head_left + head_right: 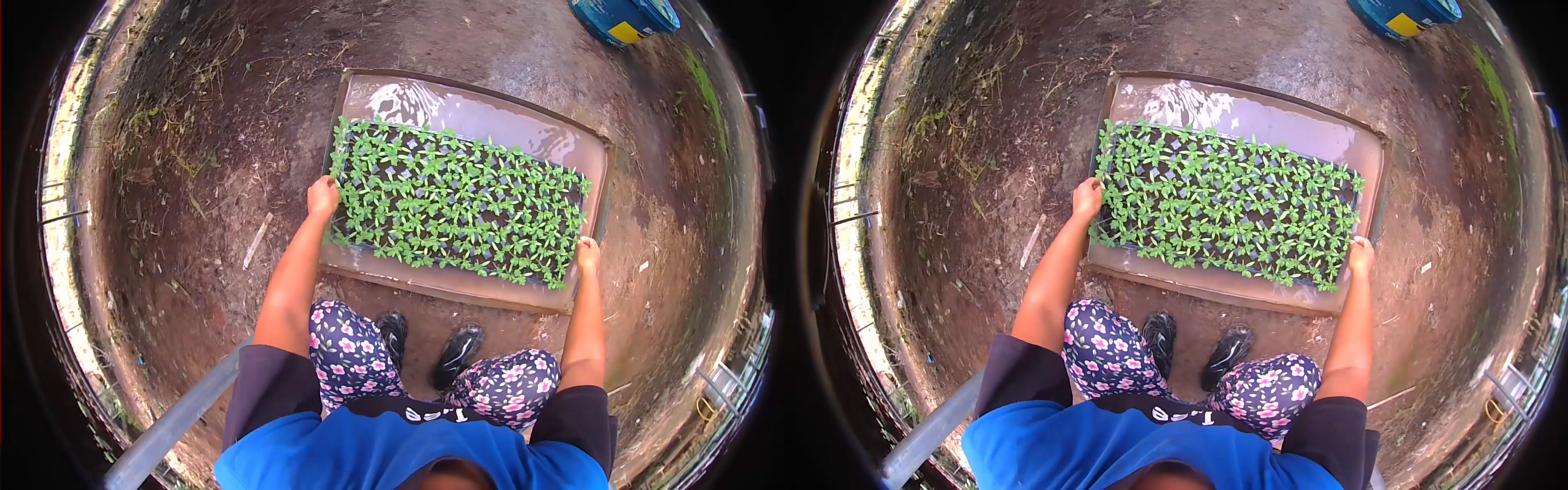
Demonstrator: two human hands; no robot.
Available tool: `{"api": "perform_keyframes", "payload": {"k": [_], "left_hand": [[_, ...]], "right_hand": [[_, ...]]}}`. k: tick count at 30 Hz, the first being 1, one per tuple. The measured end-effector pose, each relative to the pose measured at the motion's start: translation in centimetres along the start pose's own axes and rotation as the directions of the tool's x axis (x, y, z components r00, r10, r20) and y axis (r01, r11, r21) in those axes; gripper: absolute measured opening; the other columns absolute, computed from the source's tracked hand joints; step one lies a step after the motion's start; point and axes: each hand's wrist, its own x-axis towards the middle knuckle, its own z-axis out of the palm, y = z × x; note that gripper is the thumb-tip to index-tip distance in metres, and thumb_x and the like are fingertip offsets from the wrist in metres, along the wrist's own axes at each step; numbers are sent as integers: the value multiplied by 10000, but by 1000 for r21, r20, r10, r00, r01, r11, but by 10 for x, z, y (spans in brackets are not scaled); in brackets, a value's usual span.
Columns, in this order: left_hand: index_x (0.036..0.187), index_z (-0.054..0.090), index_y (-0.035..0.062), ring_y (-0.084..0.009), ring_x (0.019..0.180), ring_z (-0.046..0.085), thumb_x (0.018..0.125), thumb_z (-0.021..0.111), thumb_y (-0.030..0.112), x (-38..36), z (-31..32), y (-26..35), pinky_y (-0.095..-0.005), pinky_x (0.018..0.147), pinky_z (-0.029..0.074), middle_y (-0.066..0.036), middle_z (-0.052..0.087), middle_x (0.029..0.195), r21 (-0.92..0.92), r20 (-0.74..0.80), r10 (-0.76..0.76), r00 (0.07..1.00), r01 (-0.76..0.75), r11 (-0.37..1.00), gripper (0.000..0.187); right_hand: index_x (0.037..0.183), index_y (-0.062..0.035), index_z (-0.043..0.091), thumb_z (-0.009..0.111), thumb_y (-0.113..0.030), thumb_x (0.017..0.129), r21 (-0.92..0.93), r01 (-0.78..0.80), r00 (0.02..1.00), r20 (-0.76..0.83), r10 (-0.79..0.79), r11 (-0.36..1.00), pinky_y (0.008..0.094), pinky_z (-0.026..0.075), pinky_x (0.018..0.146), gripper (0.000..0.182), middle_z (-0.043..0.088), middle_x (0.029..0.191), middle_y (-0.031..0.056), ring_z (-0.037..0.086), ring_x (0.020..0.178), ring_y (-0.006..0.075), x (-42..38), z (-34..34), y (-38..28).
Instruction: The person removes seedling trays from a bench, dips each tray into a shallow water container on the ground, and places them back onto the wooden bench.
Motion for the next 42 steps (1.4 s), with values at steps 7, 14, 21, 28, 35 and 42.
{"api": "perform_keyframes", "payload": {"k": [7,14,21,28,35,42], "left_hand": [[940,564,76,-282,852,558,741,494,143,1,6,-6,-355,749,426,-132,594,878,5,15,0,1000,0,1000,221],[1002,557,97,-254,861,564,751,504,135,-4,4,-3,-325,748,426,-116,595,909,-46,22,-22,1000,23,999,260],[985,562,93,-239,860,567,752,503,125,-3,3,-6,-321,747,425,-109,597,909,-47,23,-15,1000,16,999,242],[968,562,94,-253,867,560,750,507,138,1,7,-13,-327,756,423,-120,591,911,-50,20,-39,999,40,998,229],[993,544,82,-271,892,550,740,526,174,8,10,-24,-334,765,419,-130,575,953,43,37,64,997,-66,997,270],[1011,550,75,-173,821,577,763,528,101,17,15,-36,-275,727,427,-98,604,898,-55,79,59,995,-55,997,250]], "right_hand": [[915,-67,582,559,-111,736,-38,62,998,-6,-62,997,256,420,714,185,609,834,69,561,772,136,-19,-12,-28],[952,-74,577,541,-102,770,-105,74,996,51,-69,992,239,412,712,187,595,838,30,534,757,109,-22,-12,-35],[969,-125,592,486,-131,795,-74,59,996,68,-54,996,288,427,727,204,606,890,92,574,813,191,-17,-2,-21],[991,-136,586,467,-104,800,-47,121,992,26,-120,992,282,414,779,228,594,955,84,564,866,187,-13,4,-16],[998,-186,587,478,-67,751,-117,179,984,-1,-181,977,288,416,776,295,580,968,92,554,893,221,-38,-5,-39],[960,-247,604,449,-117,761,-176,2,999,-33,-8,984,357,436,713,284,563,884,169,558,812,301,-59,-12,-70]]}}
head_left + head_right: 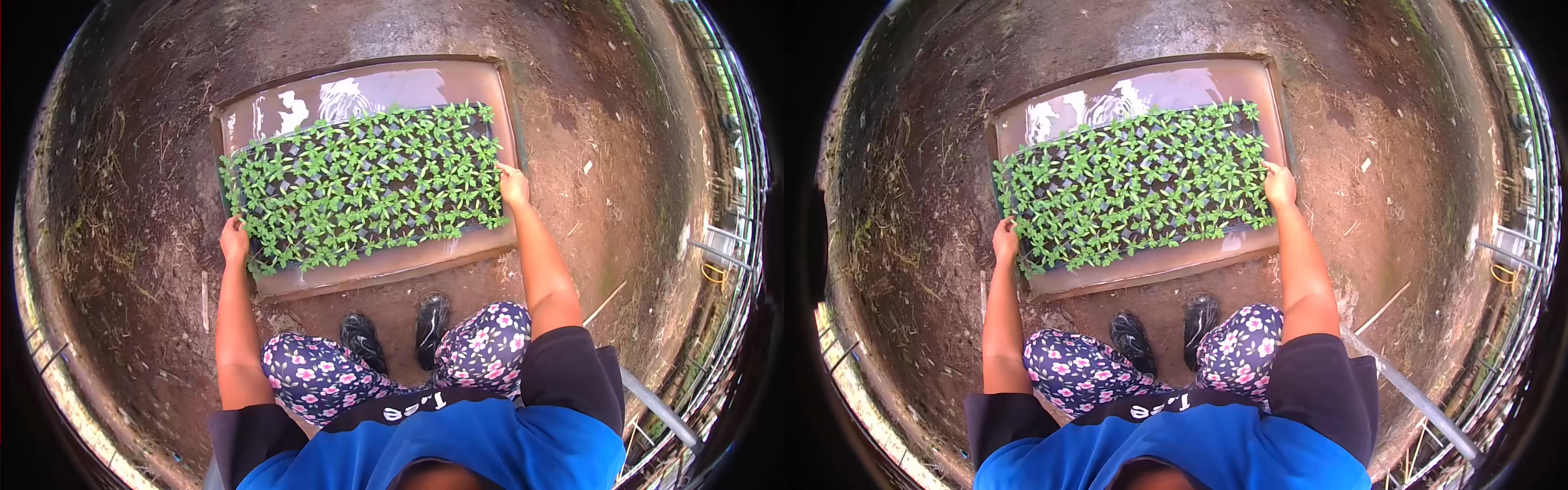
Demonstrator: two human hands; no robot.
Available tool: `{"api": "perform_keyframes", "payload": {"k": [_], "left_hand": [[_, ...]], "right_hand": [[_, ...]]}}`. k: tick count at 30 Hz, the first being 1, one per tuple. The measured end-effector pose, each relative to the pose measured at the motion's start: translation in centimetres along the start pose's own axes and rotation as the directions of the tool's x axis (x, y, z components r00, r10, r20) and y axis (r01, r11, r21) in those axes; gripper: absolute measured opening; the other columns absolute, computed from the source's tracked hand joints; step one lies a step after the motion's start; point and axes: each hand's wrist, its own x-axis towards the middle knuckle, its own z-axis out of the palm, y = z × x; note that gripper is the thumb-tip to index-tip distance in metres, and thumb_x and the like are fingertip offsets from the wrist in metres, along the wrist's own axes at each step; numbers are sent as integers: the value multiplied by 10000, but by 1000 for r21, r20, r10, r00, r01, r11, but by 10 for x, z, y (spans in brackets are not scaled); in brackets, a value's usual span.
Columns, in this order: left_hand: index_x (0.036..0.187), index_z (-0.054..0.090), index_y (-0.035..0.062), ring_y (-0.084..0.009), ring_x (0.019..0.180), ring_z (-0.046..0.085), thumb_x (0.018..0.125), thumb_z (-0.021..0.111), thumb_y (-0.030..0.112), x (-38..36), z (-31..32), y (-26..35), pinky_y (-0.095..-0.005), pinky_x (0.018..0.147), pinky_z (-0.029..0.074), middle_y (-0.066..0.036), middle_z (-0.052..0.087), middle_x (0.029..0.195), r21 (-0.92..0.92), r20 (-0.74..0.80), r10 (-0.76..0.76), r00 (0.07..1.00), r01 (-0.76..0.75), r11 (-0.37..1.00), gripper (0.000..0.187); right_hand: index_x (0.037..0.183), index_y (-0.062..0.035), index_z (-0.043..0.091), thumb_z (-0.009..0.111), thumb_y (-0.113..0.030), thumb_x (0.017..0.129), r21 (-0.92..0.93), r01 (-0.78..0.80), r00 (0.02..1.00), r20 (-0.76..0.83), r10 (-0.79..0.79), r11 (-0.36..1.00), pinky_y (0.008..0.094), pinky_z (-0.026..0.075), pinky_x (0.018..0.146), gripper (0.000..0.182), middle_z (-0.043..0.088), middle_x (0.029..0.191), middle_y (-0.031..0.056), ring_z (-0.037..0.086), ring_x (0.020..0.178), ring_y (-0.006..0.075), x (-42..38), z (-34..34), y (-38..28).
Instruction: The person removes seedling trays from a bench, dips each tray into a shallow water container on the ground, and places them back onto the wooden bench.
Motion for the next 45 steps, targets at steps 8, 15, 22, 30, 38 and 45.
{"api": "perform_keyframes", "payload": {"k": [8,15,22,30,38,45], "left_hand": [[1022,545,74,-180,787,580,760,527,117,-5,-5,12,-277,718,424,-100,607,866,35,-9,-9,1000,9,999,266],[1008,539,101,-223,796,582,734,529,144,-10,-5,18,-305,717,427,-105,602,875,67,-27,-40,999,42,997,278],[1017,530,92,-256,856,565,724,522,134,-18,-17,36,-318,757,417,-135,590,915,99,-36,-100,994,103,990,296],[882,528,68,-109,565,476,763,565,196,-5,-45,47,-254,511,401,-17,525,678,-291,280,-233,931,314,904,178],[688,459,31,-283,628,537,717,582,298,-33,-58,97,-357,612,409,-155,546,647,13,190,151,970,-156,988,295],[676,441,33,-145,563,432,735,573,238,-116,-246,212,-303,554,378,-66,485,591,42,165,175,971,-184,982,251]], "right_hand": [[973,-259,599,441,-134,770,-25,9,1000,21,-8,1000,347,414,782,285,543,976,149,527,895,288,8,10,13],[983,-227,598,450,-125,768,-66,111,994,27,-109,992,325,416,789,280,551,1008,109,535,902,269,9,8,14],[999,-265,584,455,-155,776,-62,50,995,89,-44,997,310,434,740,280,572,940,125,570,845,253,19,10,22],[878,-51,552,565,-195,722,344,-279,913,385,136,896,275,395,708,213,575,827,16,512,792,138,27,-28,-11],[723,-28,541,567,-169,735,588,3,946,260,-193,809,261,363,554,144,470,618,-10,421,575,106,-26,-60,-82],[832,-21,562,568,-119,736,682,-27,949,248,-196,731,216,365,622,138,494,695,-4,434,639,86,-123,-279,-171]]}}
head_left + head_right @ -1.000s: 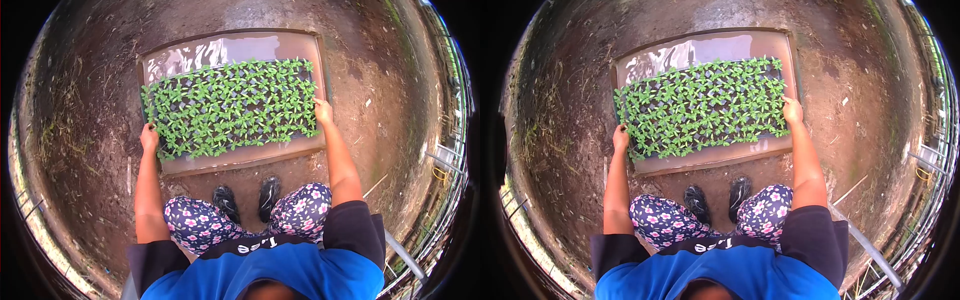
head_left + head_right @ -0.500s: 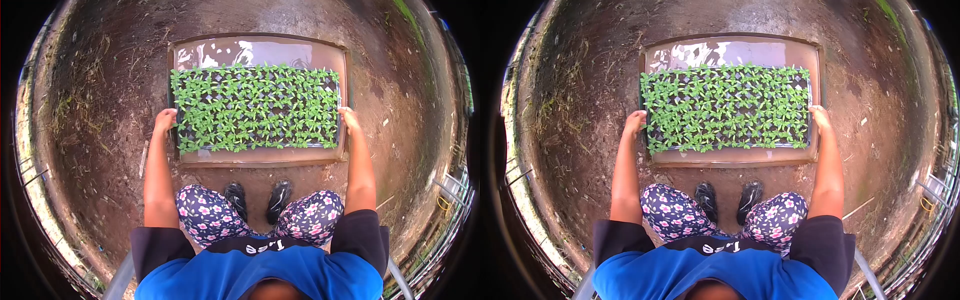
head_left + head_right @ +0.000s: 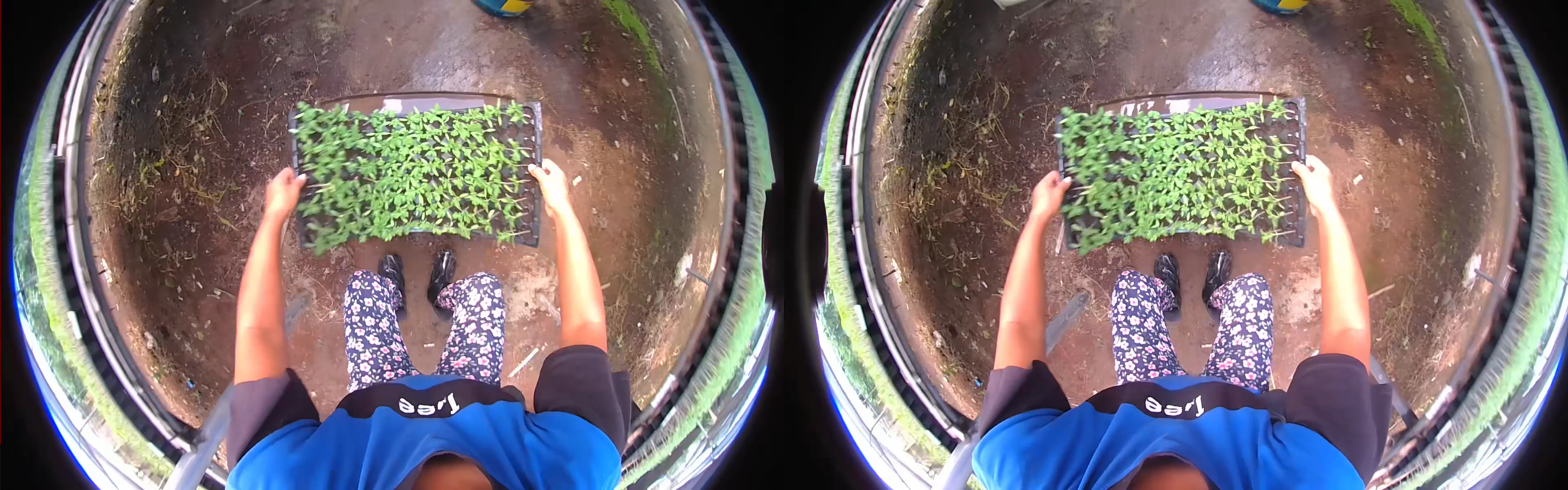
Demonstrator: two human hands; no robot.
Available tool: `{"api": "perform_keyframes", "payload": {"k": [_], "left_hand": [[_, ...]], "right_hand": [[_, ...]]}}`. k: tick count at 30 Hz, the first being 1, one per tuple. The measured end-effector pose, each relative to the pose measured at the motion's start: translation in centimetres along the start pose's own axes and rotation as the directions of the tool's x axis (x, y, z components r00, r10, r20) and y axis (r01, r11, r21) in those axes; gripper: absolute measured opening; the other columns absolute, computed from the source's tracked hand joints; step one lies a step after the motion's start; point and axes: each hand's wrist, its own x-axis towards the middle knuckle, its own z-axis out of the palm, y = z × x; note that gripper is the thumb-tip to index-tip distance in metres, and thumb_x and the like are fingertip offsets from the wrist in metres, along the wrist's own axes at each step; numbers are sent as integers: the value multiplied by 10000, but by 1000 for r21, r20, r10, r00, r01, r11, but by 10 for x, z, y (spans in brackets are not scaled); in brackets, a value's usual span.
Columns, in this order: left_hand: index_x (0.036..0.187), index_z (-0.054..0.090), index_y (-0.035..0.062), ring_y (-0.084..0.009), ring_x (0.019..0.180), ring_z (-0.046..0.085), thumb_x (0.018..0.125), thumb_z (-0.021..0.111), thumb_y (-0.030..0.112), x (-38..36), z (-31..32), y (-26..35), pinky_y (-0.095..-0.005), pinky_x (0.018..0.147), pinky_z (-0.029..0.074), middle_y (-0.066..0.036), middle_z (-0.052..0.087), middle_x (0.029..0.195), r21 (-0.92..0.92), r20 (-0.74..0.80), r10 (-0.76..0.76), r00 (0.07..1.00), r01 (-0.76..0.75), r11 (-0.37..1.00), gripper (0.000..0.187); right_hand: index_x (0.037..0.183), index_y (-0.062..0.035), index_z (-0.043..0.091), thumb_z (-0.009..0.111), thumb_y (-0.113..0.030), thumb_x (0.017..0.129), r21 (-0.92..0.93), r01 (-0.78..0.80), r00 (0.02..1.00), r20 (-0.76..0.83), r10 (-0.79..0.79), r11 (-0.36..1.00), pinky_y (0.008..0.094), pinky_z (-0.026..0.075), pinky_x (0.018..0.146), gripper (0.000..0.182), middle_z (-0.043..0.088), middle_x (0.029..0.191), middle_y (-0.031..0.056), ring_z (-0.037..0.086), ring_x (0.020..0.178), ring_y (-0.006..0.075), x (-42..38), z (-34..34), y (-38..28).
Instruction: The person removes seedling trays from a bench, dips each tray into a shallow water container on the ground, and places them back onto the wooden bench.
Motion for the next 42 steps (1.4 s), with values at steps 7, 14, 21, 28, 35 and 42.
{"api": "perform_keyframes", "payload": {"k": [7,14,21,28,35,42], "left_hand": [[852,555,112,-35,611,426,760,569,160,-116,-229,143,-196,546,330,73,496,707,-588,103,-148,984,180,789,105],[706,419,101,-70,570,420,742,490,29,-89,-203,165,-230,518,352,34,427,636,-631,204,137,969,24,775,107],[611,306,40,-152,527,260,701,553,44,-58,-105,178,-329,490,290,-20,300,553,67,-86,453,887,-448,891,263],[593,322,20,-182,528,305,683,586,47,-137,-96,233,-340,506,316,-63,355,558,-42,195,771,607,-780,624,280],[603,400,5,-308,635,445,646,623,106,-330,71,279,-404,592,360,-141,450,642,-149,595,798,89,-964,219,248],[592,380,10,-301,559,438,692,605,152,-649,169,307,-368,548,367,-153,436,597,-548,766,506,-397,-815,189,284]], "right_hand": [[904,-10,497,487,-64,770,485,-67,996,81,32,872,232,468,610,145,563,809,50,555,683,105,-114,-121,-194],[660,-34,525,601,-194,676,-30,150,961,-230,-153,988,334,375,487,177,507,587,48,476,544,134,-110,-91,-151],[727,-10,512,495,-104,658,-235,80,746,-631,-215,969,422,414,652,118,535,781,173,521,763,336,-184,16,-88],[773,-17,517,538,-145,689,-21,-15,620,-784,-7,1000,360,402,732,155,521,838,145,505,832,298,-412,-35,-29],[733,0,525,572,-175,670,214,-247,122,-961,250,945,327,429,701,192,520,897,129,520,808,276,-676,8,81],[574,-9,355,591,-99,648,511,-361,-540,-797,272,780,352,384,612,263,489,709,149,478,696,301,-956,70,93]]}}
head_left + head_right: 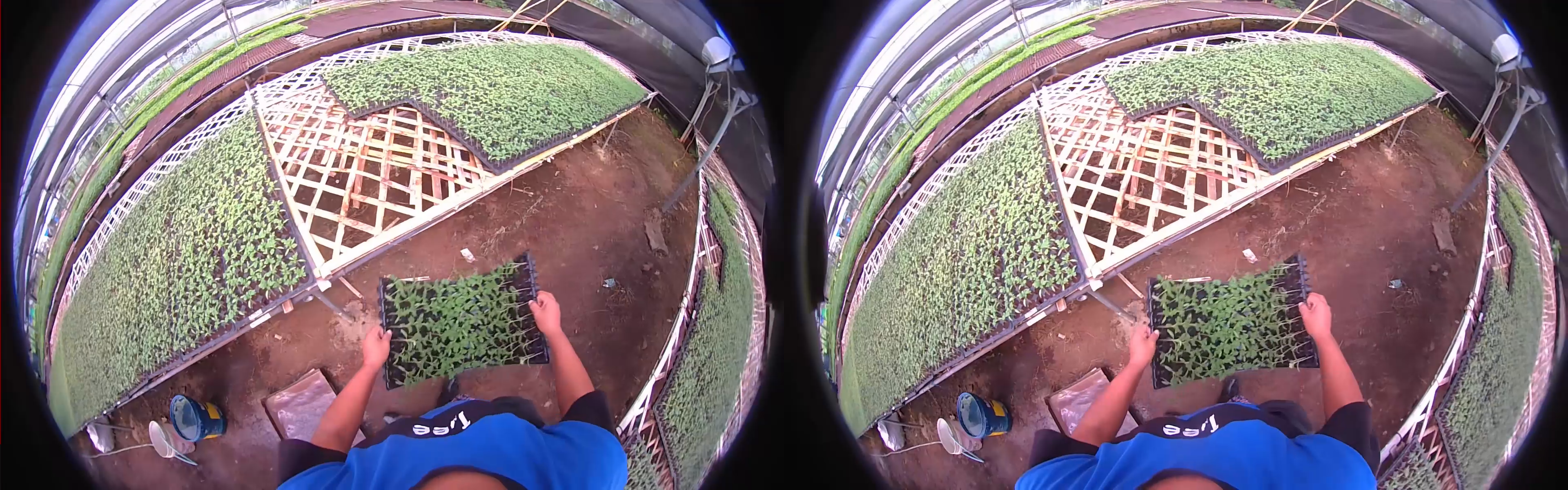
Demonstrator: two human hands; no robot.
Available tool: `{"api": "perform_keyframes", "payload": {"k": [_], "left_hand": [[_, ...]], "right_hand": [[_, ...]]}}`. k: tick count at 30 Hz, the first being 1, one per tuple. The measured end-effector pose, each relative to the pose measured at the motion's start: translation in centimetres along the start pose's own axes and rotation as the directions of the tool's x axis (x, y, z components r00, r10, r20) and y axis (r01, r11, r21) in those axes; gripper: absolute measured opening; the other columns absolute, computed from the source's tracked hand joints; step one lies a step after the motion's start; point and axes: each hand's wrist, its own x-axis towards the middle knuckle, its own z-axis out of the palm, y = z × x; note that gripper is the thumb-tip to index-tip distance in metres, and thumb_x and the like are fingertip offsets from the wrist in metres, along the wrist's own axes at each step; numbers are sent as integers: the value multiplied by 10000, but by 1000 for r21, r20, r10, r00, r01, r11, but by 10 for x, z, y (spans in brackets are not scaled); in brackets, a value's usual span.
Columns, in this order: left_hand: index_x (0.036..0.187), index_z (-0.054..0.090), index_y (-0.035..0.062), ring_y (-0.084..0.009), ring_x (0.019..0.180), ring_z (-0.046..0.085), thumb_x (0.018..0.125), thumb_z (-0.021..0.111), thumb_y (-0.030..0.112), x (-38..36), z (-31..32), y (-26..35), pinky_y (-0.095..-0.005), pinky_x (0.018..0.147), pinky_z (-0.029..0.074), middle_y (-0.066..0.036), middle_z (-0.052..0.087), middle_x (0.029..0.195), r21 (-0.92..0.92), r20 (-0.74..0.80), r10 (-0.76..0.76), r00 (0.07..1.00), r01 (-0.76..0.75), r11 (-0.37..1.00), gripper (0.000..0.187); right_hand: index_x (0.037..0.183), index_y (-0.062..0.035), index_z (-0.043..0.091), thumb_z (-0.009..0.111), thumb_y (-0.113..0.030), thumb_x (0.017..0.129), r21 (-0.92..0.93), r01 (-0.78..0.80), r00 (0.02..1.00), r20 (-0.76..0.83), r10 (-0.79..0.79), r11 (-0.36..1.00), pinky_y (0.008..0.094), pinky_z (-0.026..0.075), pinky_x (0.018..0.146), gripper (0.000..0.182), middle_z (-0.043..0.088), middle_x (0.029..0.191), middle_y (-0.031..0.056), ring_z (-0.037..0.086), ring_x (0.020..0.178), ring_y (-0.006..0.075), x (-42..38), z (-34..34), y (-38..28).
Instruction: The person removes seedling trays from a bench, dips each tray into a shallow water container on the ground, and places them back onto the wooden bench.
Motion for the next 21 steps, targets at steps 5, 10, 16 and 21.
{"api": "perform_keyframes", "payload": {"k": [5,10,16,21], "left_hand": [[615,382,14,-193,500,387,717,581,153,105,13,165,-321,502,351,-119,411,534,-147,53,285,957,-275,950,264],[634,421,20,-174,504,422,721,589,183,245,-41,245,-308,520,367,-91,454,542,-59,75,441,894,-438,897,250],[727,505,35,-250,604,523,688,618,242,419,-172,303,-354,596,403,-122,541,634,479,45,417,908,-385,788,239],[914,544,99,-261,879,544,714,592,265,584,-237,304,-369,744,427,-121,581,898,750,-66,309,949,-158,642,264]], "right_hand": [[587,-22,325,557,-103,727,145,-191,965,-154,213,971,275,329,516,283,337,548,34,322,531,127,50,-121,19],[593,-125,348,554,-83,759,582,-219,944,-77,321,784,189,261,524,268,355,595,-72,309,569,29,109,-130,-41],[603,-136,373,577,-76,749,918,-242,944,149,293,314,190,327,551,258,457,623,-61,387,577,31,217,2,-128],[696,-109,482,553,-51,751,888,-425,885,367,287,174,273,434,589,107,543,719,-13,502,653,85,290,150,-205]]}}
